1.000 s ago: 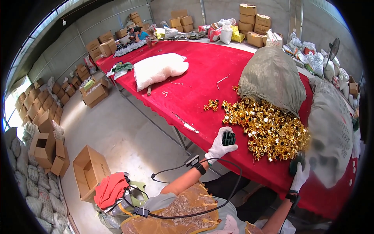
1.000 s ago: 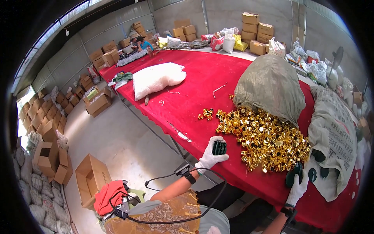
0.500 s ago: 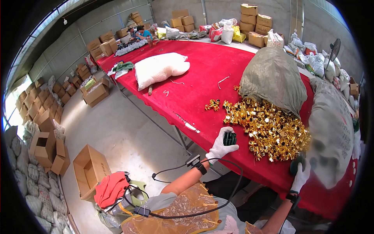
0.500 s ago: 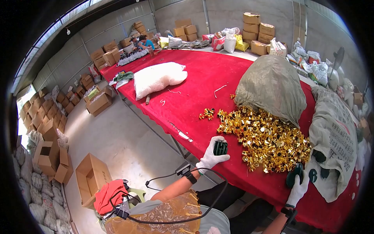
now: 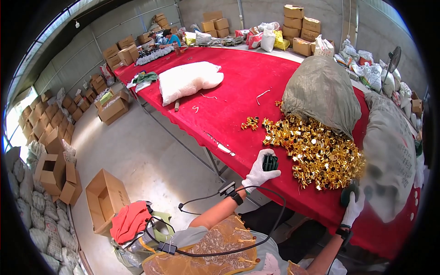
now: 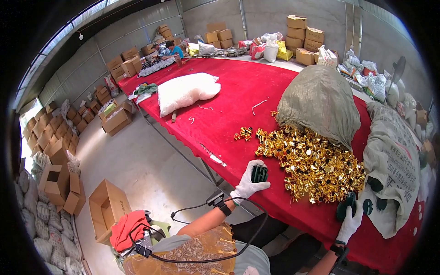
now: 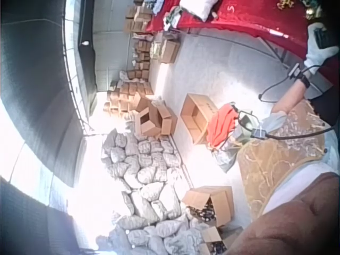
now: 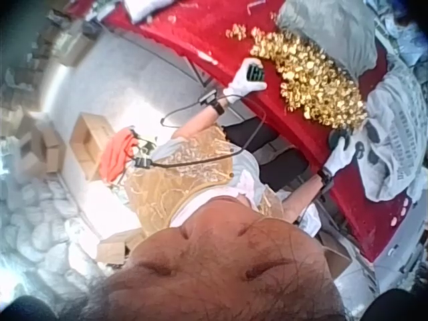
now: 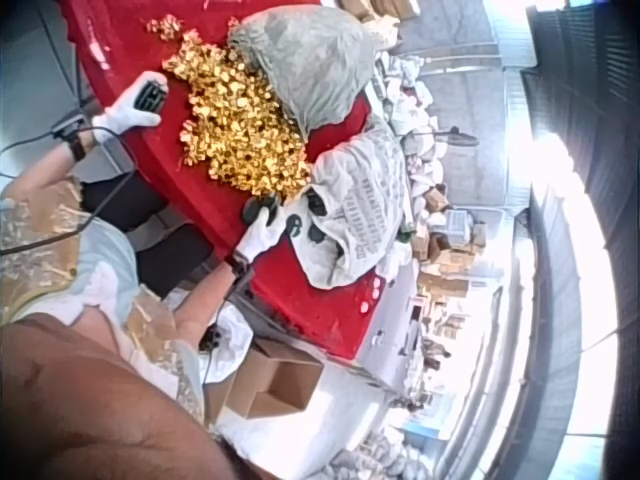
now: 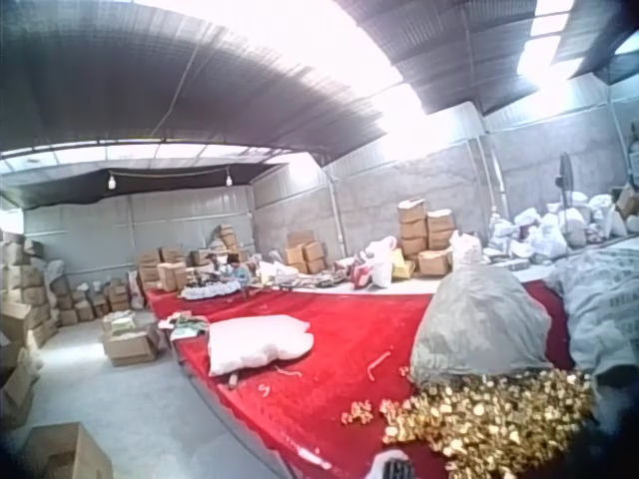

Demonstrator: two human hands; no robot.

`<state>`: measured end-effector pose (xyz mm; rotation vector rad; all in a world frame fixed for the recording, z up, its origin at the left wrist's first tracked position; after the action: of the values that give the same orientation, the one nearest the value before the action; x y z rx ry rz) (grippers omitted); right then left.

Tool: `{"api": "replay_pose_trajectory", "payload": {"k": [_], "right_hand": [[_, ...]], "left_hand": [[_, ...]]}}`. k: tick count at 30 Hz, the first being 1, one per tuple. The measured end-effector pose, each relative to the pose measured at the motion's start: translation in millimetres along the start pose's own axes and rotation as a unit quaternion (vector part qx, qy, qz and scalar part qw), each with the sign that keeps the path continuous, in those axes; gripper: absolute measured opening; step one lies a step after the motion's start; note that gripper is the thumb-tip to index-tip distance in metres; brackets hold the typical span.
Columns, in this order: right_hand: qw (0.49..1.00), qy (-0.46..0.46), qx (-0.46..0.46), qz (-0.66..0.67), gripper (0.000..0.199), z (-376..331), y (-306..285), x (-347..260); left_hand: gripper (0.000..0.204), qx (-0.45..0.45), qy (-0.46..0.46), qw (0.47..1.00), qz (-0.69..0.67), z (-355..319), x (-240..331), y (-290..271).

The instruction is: Assembling small green plastic components with decorative gold bells in a manufacturing setting.

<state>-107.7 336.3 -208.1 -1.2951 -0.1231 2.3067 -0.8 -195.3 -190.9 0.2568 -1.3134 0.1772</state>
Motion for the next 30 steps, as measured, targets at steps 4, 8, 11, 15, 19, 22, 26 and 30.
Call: {"api": "replay_pose_trajectory", "payload": {"k": [4, 8, 11, 15, 19, 22, 26, 30], "right_hand": [[1.0, -0.005, 0.002, -0.004, 0.04, 0, 0, 1], [1.0, -0.004, 0.005, 0.022, 0.04, -1, 0, 4], [1.0, -0.006, 0.004, 0.0, 0.04, -1, 0, 4], [1.0, -0.004, 0.0, 0.001, 0.041, 0, 0, 7], [1.0, -0.005, -0.003, -0.003, 0.042, 0, -1, 8], [1.0, -0.006, 0.004, -0.003, 0.041, 0, -2, 5], [1.0, 0.003, -0.002, -0.003, 0.039, 0, 3, -4], [0.999, -0.007, 0.024, 0.02, 0.034, -2, 1, -20]], "left_hand": [[0.084, -0.009, 0.001, 1.0, 0.007, 0, 1, 2], [0.084, -0.01, -0.004, 1.0, 0.004, 0, 0, 2], [0.084, -0.009, -0.002, 1.0, 0.003, 0, -1, 2], [0.084, -0.007, -0.003, 1.0, 0.002, 0, -2, 1], [0.084, -0.004, -0.006, 1.0, 0.013, 0, -3, 1], [0.083, -0.006, 0.002, 1.0, 0.012, 1, 0, 1], [0.082, -0.004, -0.009, 0.999, 0.042, 4, 6, 2], [0.071, 0.033, 0.043, 0.993, 0.109, 2, 23, 5]]}}
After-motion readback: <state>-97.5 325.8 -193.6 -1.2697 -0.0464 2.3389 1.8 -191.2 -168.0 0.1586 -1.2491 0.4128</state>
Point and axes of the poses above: each hand's wrist, its own z-axis towards the middle knuckle, its own y-axis out of the palm, x = y × z, the point moved 10 cm from there along z, towards the middle knuckle, and after that the axes turned 10 degrees about -y, right-handed, at the moved point
